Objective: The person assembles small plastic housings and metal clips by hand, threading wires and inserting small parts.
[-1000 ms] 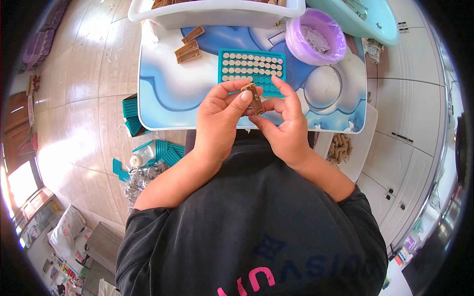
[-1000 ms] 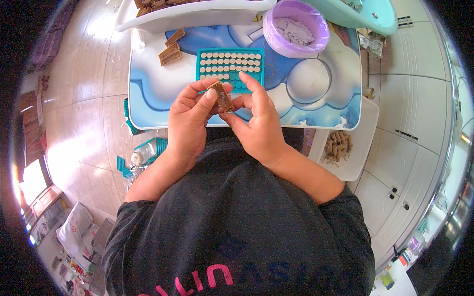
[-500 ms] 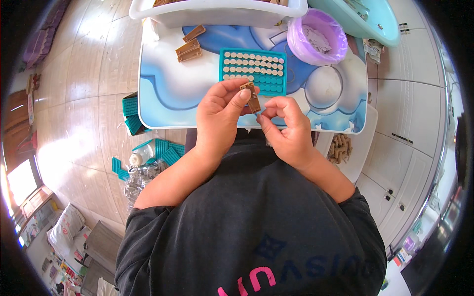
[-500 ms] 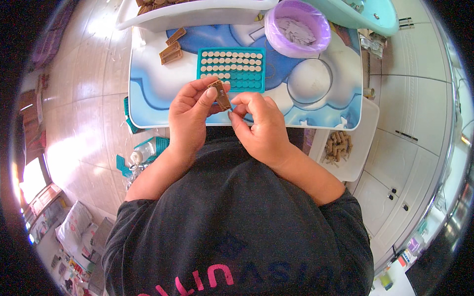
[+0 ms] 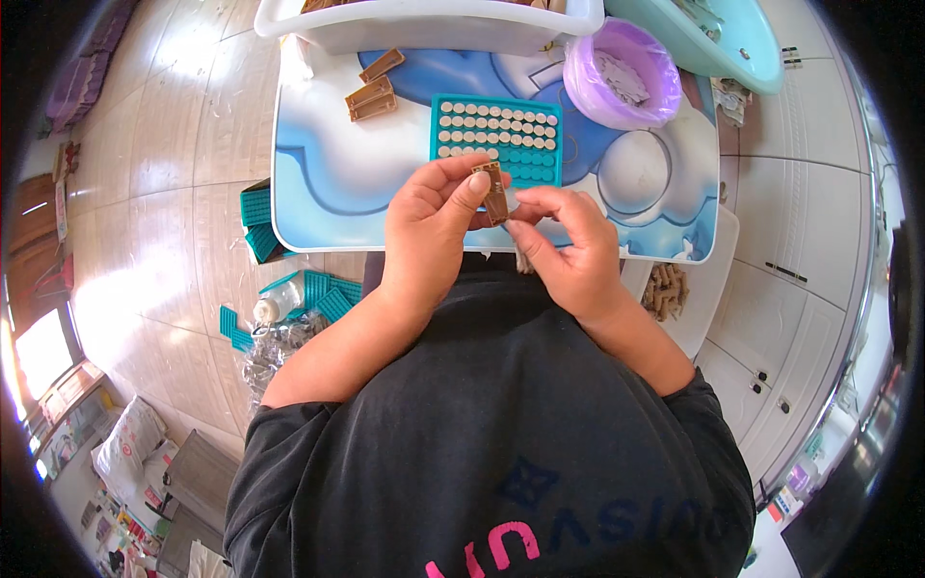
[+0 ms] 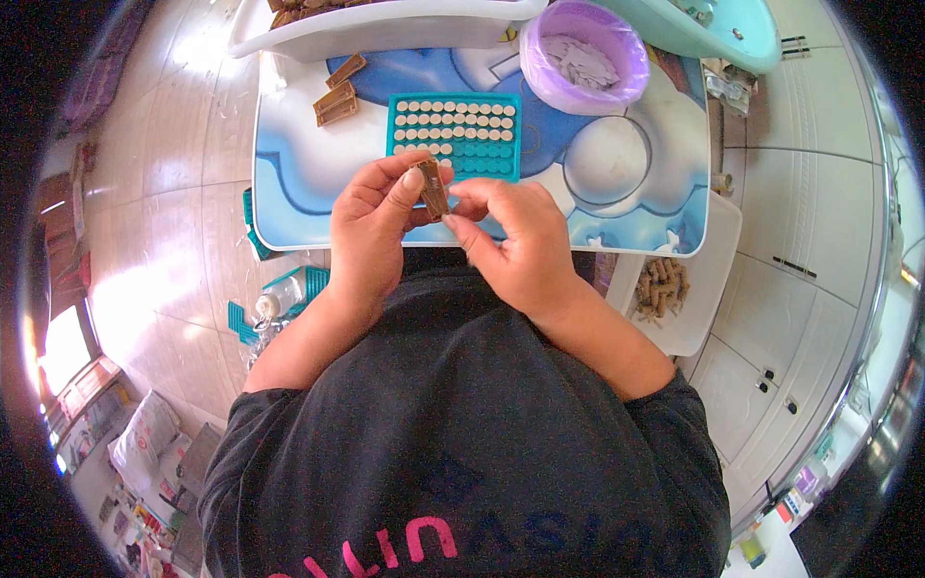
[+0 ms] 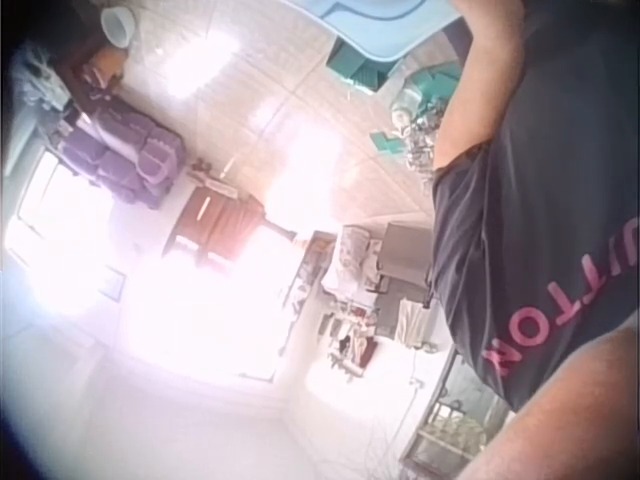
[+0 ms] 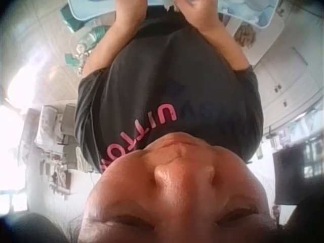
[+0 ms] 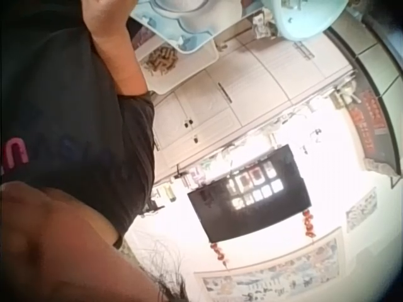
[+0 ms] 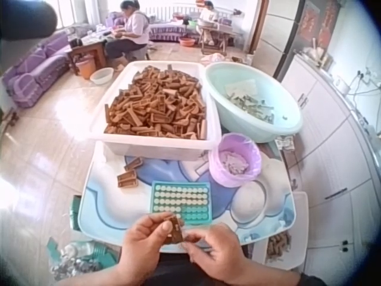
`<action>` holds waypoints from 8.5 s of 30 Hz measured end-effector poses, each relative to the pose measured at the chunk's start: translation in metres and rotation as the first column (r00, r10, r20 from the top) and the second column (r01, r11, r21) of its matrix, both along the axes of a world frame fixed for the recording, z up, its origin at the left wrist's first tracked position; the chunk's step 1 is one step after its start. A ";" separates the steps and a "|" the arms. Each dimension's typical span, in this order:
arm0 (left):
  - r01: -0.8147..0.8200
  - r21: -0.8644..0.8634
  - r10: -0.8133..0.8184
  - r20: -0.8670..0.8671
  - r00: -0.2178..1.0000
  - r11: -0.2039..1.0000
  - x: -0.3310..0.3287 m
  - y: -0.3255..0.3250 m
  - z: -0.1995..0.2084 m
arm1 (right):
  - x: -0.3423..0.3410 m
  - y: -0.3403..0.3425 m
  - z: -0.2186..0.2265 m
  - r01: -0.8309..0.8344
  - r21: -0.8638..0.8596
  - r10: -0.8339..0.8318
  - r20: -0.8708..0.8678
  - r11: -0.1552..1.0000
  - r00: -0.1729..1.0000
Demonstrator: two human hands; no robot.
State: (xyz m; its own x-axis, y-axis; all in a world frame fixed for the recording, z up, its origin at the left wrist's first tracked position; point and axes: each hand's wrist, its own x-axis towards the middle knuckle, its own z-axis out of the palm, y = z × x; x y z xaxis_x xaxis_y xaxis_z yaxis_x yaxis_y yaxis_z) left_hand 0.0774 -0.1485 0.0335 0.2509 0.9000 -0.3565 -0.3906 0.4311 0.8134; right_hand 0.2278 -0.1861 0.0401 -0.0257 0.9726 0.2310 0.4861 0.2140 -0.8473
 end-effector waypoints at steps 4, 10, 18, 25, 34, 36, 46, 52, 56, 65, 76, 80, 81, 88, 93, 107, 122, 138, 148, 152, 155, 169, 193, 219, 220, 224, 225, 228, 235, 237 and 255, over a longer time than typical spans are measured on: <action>0.045 -0.038 -0.045 0.009 0.999 0.998 0.000 -0.003 -0.002 | 0.003 0.006 -0.003 0.023 0.047 -0.023 -0.008 0.999 1.000; 0.071 -0.084 -0.074 -0.040 0.996 0.994 0.001 -0.005 0.003 | 0.004 0.008 -0.002 -0.005 0.064 -0.001 0.088 0.998 0.996; 0.083 -0.071 -0.086 -0.041 0.995 0.994 0.001 -0.005 0.003 | 0.001 0.013 -0.003 0.000 0.199 -0.026 0.129 0.980 0.991; 0.069 -0.048 -0.071 -0.036 0.997 0.996 0.000 -0.006 0.000 | 0.001 0.010 -0.005 -0.009 0.200 -0.011 0.102 0.980 0.995; 0.078 0.009 -0.077 -0.101 0.992 0.997 -0.001 -0.007 -0.003 | 0.005 0.016 -0.006 -0.032 0.209 0.009 0.114 0.977 0.993; 0.051 -0.015 -0.052 -0.043 0.998 0.999 -0.001 -0.006 -0.002 | 0.004 0.015 -0.005 -0.029 0.201 0.007 0.108 0.979 0.994; 0.014 -0.081 -0.015 -0.013 1.000 0.997 -0.004 -0.004 -0.002 | -0.001 0.007 -0.011 -0.152 0.193 0.120 0.170 0.969 0.978; 0.018 -0.137 -0.022 -0.027 0.999 0.990 -0.012 -0.007 -0.012 | -0.006 0.010 -0.006 -0.251 0.209 0.163 0.365 0.945 0.917; -0.019 -0.155 0.016 -0.023 1.000 0.988 -0.019 -0.011 -0.016 | -0.005 0.017 -0.014 -0.243 0.188 0.176 0.312 0.952 0.933; -0.038 -0.185 0.045 0.036 0.998 0.982 -0.027 -0.006 -0.017 | 0.004 0.048 -0.041 -0.124 0.309 -0.029 0.447 0.943 0.894; -0.051 -0.245 0.082 0.118 0.990 0.968 -0.027 -0.005 -0.022 | -0.022 0.044 -0.019 -0.158 0.272 0.093 0.236 0.949 0.967; -0.056 -0.243 0.094 0.148 0.984 0.968 -0.026 -0.004 -0.024 | -0.021 0.043 -0.017 -0.225 0.284 0.149 0.267 0.932 0.952; -0.056 -0.245 0.096 0.153 0.984 0.968 -0.026 -0.004 -0.024 | -0.019 0.044 -0.017 -0.227 0.283 0.150 0.269 0.932 0.951; -0.048 -0.251 0.079 0.116 0.990 0.967 -0.027 -0.002 -0.019 | 0.002 0.060 -0.040 -0.033 0.326 -0.098 0.375 0.945 0.922; -0.044 -0.245 0.072 0.107 0.992 0.968 -0.026 -0.001 -0.019 | 0.004 0.061 -0.041 -0.087 0.338 -0.075 0.439 0.937 0.895; -0.055 -0.241 0.084 0.110 0.990 0.969 -0.026 -0.003 -0.021 | -0.019 0.049 -0.016 -0.124 0.278 0.054 0.249 0.953 0.967; -0.062 -0.272 0.093 0.103 0.990 0.960 -0.026 -0.001 -0.017 | -0.007 0.054 -0.030 -0.135 0.299 0.053 0.268 0.945 0.962; -0.050 -0.245 0.080 0.112 0.990 0.968 -0.028 -0.002 -0.022 | -0.024 0.053 -0.023 -0.124 0.324 0.053 0.222 0.938 0.974; -0.064 -0.243 0.095 0.118 0.988 0.968 -0.027 -0.004 -0.022 | -0.031 0.050 -0.026 -0.180 0.210 0.144 0.176 0.961 0.974; -0.119 -0.257 0.160 0.142 0.977 0.959 -0.029 -0.006 -0.019 | -0.037 0.051 -0.023 -0.171 0.231 0.133 0.171 0.958 0.976; -0.121 -0.257 0.166 0.164 0.972 0.959 -0.038 -0.003 -0.020 | -0.038 0.061 -0.019 -0.247 0.184 0.229 0.111 0.951 0.967; -0.221 -0.252 0.260 0.135 0.956 0.942 -0.062 0.007 -0.007 | -0.069 0.141 -0.034 -0.381 0.227 0.180 0.599 0.896 0.780; 0.107 -0.333 -0.054 0.165 0.985 0.937 -0.008 -0.001 -0.002 | 0.110 0.024 -0.015 0.219 -0.226 -0.121 0.380 0.949 0.917; 0.190 -0.200 -0.153 0.189 0.970 0.961 0.001 -0.008 0.001 | 0.008 0.010 0.014 -0.232 0.016 0.221 0.251 0.972 0.943; 0.191 -0.105 -0.177 0.133 0.975 0.976 0.002 -0.009 -0.002 | 0.007 0.011 0.013 -0.239 0.047 0.218 0.269 0.970 0.938; 0.225 -0.115 -0.211 0.117 0.970 0.968 0.000 -0.009 -0.007 | 0.013 0.013 0.014 -0.208 -0.049 0.212 0.105 0.977 0.972; 0.202 -0.026 -0.202 0.002 0.979 0.979 0.000 -0.012 -0.011 | 0.014 0.014 0.014 -0.211 -0.048 0.215 0.104 0.976 0.971; 0.276 0.161 -0.234 -0.235 0.943 0.948 0.001 -0.012 -0.001 | 0.023 0.018 0.010 -0.180 -0.087 0.182 0.018 0.980 0.983; 0.313 0.295 -0.208 -0.337 0.918 0.903 -0.003 -0.010 0.004 | 0.030 0.017 0.004 -0.190 -0.119 0.150 -0.285 0.975 0.947; 0.366 0.275 -0.234 -0.416 0.879 0.889 -0.004 -0.007 0.011 | 0.031 0.015 0.001 -0.181 -0.167 0.097 -0.417 0.969 0.904; 0.379 -0.037 -0.371 0.136 0.919 0.925 -0.004 0.008 0.013 | 0.086 0.092 0.048 0.052 0.151 -0.118 0.469 0.987 0.875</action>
